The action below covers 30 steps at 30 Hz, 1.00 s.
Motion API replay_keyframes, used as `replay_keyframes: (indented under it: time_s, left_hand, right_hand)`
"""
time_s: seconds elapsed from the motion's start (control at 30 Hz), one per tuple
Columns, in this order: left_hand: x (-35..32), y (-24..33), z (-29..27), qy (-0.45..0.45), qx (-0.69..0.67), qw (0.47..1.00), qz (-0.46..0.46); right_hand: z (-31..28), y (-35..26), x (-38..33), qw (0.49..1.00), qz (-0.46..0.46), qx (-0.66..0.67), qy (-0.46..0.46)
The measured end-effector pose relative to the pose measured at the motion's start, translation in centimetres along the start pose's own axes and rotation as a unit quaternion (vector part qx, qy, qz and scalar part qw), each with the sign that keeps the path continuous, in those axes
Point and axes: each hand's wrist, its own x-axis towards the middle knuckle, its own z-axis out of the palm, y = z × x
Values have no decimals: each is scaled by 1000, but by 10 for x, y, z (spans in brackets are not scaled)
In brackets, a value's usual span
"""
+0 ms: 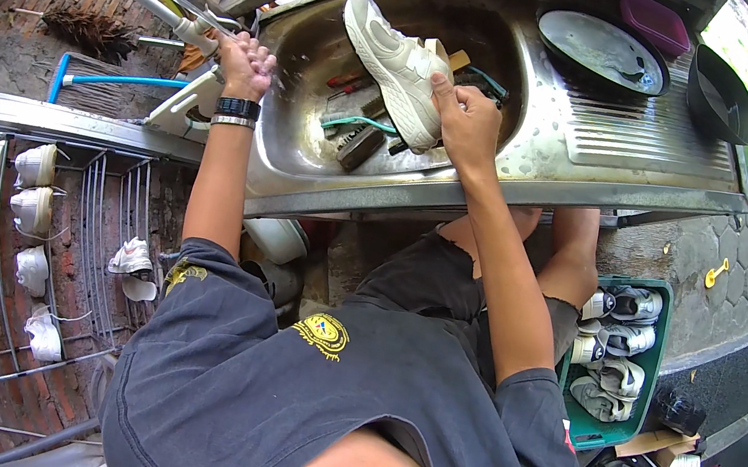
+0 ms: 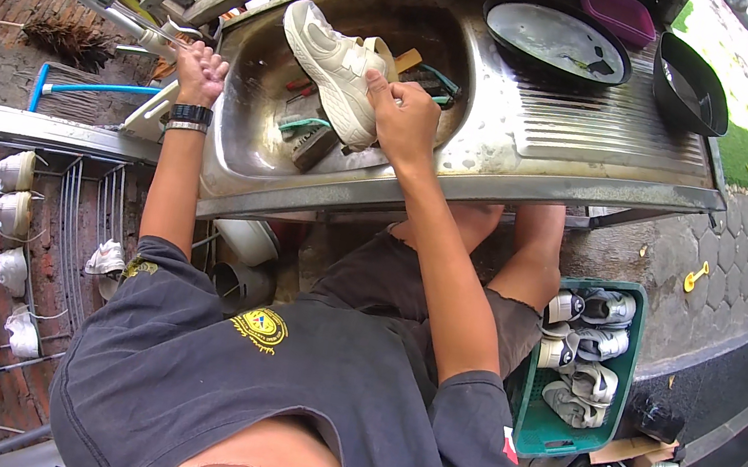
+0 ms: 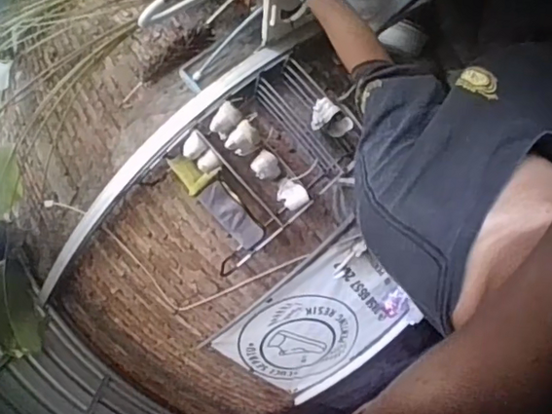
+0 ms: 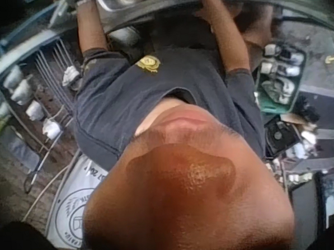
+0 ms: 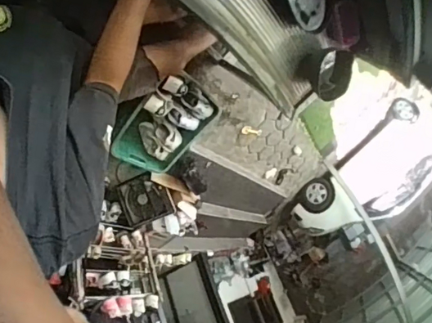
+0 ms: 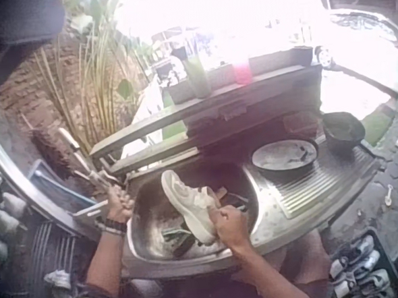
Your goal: Washing and scrubbing a pair of sneakers in a sink.
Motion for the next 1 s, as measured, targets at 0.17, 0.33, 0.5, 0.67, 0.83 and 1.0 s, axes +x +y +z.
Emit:
replay_keyframes:
  time_s: [0.17,0.33,0.5,0.67,0.83,1.0]
  left_hand:
    - [67,14,-79,83,0,996,45]
    - [88,-2,-82,256,8,965,-48]
    - [99,9,-81,267,-31,963,-20]
    - [86,-21,-70,178,38,981,-65]
    - [78,6,-67,93,16,995,-11]
    - [74,26,-46,76,69,994,-43]
  right_hand:
    - [8,-12,-3,999,-22,30,17]
    - [1,-3,-1,999,-23,15,24]
    - [2,-2,1,999,-40,6,16]
    - [-3,3,1,998,-48,-12,33]
    - [1,-5,-1,999,-34,8,18]
    - [0,-5,-1,999,-35,2,17]
